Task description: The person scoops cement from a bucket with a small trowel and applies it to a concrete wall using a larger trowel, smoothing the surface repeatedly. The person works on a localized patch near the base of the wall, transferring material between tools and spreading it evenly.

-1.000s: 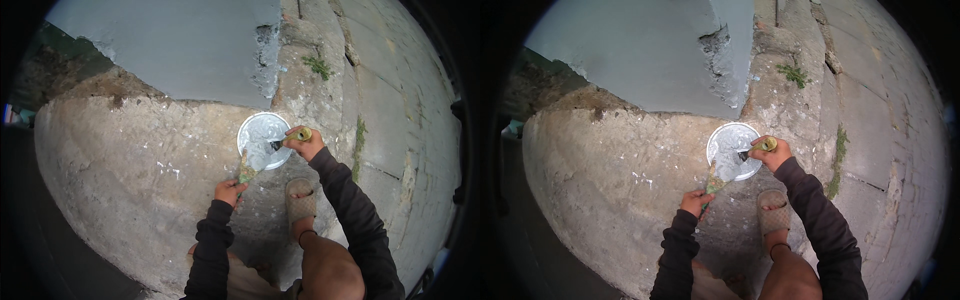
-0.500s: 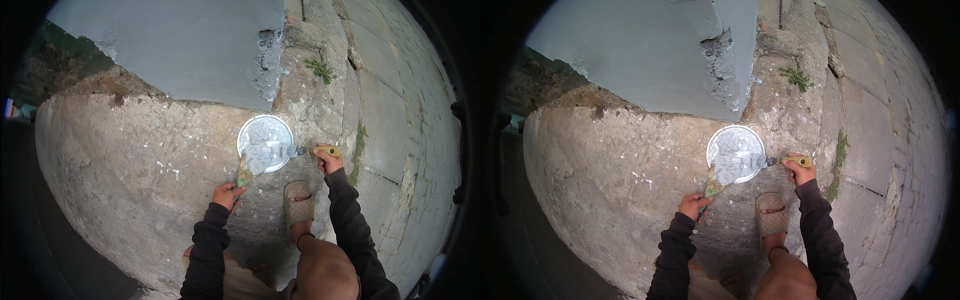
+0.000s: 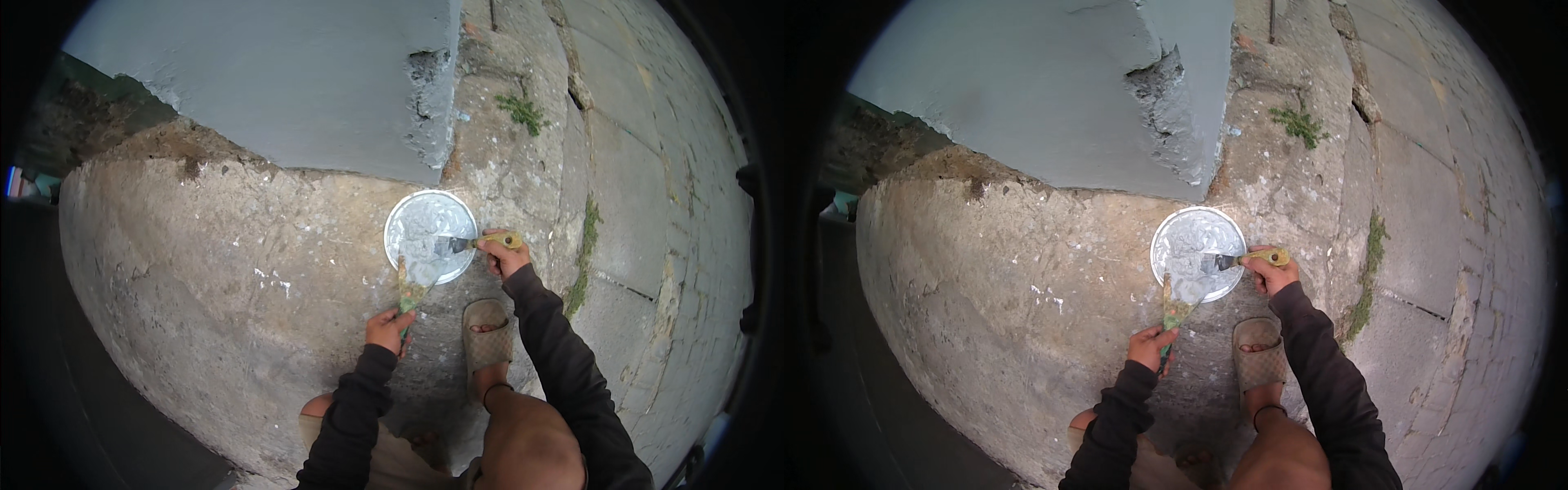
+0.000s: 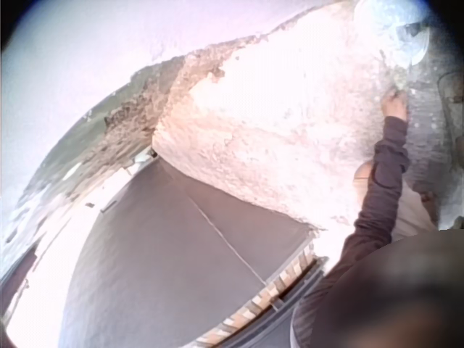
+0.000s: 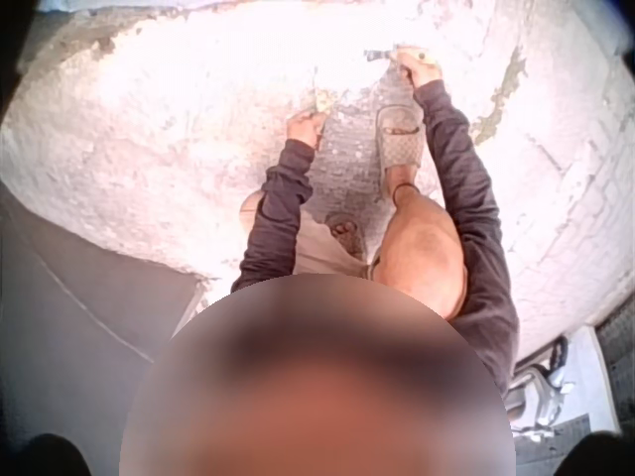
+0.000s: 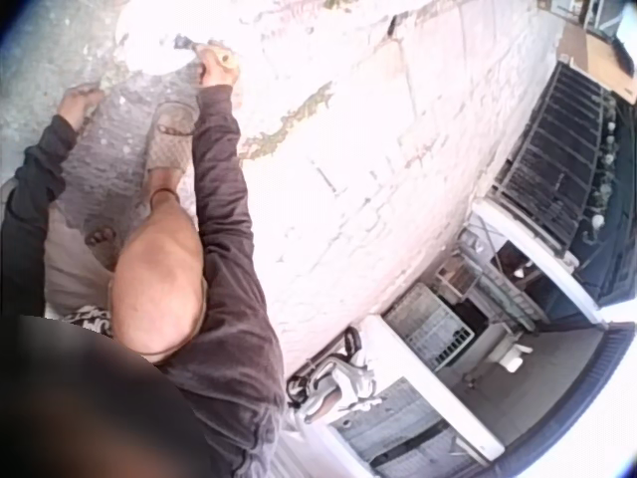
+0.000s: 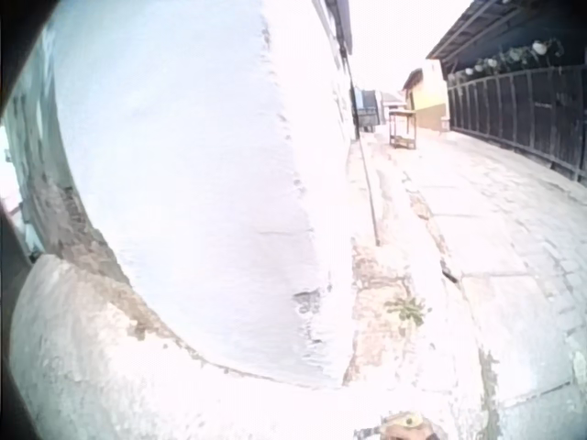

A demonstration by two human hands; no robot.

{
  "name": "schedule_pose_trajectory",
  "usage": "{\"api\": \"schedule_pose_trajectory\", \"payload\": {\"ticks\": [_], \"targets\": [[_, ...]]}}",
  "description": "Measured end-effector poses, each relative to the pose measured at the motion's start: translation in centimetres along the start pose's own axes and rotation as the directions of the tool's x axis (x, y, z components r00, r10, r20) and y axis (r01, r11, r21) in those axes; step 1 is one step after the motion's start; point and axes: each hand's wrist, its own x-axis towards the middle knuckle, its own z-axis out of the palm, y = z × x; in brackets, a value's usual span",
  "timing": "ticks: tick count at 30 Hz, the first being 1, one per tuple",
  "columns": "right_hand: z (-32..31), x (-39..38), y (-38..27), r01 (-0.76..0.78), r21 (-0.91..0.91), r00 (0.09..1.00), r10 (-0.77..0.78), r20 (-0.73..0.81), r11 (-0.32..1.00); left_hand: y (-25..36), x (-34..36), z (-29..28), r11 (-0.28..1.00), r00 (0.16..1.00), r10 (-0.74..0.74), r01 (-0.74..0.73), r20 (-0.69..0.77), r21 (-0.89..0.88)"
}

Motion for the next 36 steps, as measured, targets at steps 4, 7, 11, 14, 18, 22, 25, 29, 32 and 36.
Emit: {"api": "schedule_pose_trajectory", "payload": {"ticks": [4, 7, 11, 14, 18, 22, 25, 29, 32, 36], "targets": [[1.9, -1.0, -2.9, 0.055, -0.193, 0.998, -0.048, 0.042, 0.980, -0.1, 0.4, 0.6, 0.999, 0.999, 0.034, -0.034, 0.011, -0.032], [4.3, -2.9, -4.0, 0.346, -0.367, 0.938, -0.328, 0.112, 0.864, -0.4, 1.0, 0.5, 0.998, 0.998, 0.058, -0.057, 0.029, -0.020], [5.5, -5.5, -5.7, 0.555, -0.564, 0.828, -0.469, 0.306, 0.612, -0.8, 1.8, 0.4, 0.995, 0.993, 0.103, -0.102, 0.057, -0.024], [5.3, -6.6, -7.1, 0.635, -0.560, 0.759, -0.564, 0.324, 0.533, -1.2, 1.8, -0.2, 0.981, 0.973, 0.194, -0.192, 0.123, -0.022], [3.4, -8.6, -8.9, 0.219, -0.292, 0.975, -0.194, 0.112, 0.931, -1.0, 1.4, -1.2, 0.965, 0.951, 0.261, -0.263, 0.165, -0.009], [2.1, -10.6, -8.7, 0.536, -0.313, 0.844, -0.488, 0.221, 0.784, -0.2, 0.4, -1.8, 0.951, 0.927, 0.308, -0.297, 0.212, -0.084], [2.0, -11.1, -7.8, 0.694, -0.367, 0.720, -0.600, 0.349, 0.619, 0.9, -0.5, -2.1, 0.947, 0.917, 0.315, -0.286, 0.246, -0.147], [1.9, -11.0, -7.2, 0.465, 0.058, 0.864, -0.467, 0.186, 0.883, 2.7, -2.0, -2.3, 0.948, 0.908, 0.302, -0.256, 0.291, -0.187], [1.4, -10.2, -7.5, 0.347, 0.248, 0.897, -0.398, 0.193, 0.904, 3.9, -2.7, -2.7, 0.950, 0.896, 0.305, -0.262, 0.322, -0.172], [-0.2, -8.7, -8.1, 0.270, 0.379, 0.861, -0.398, 0.316, 0.885, 4.9, -2.7, -3.7, 0.942, 0.868, 0.336, -0.305, 0.365, -0.140]]}}
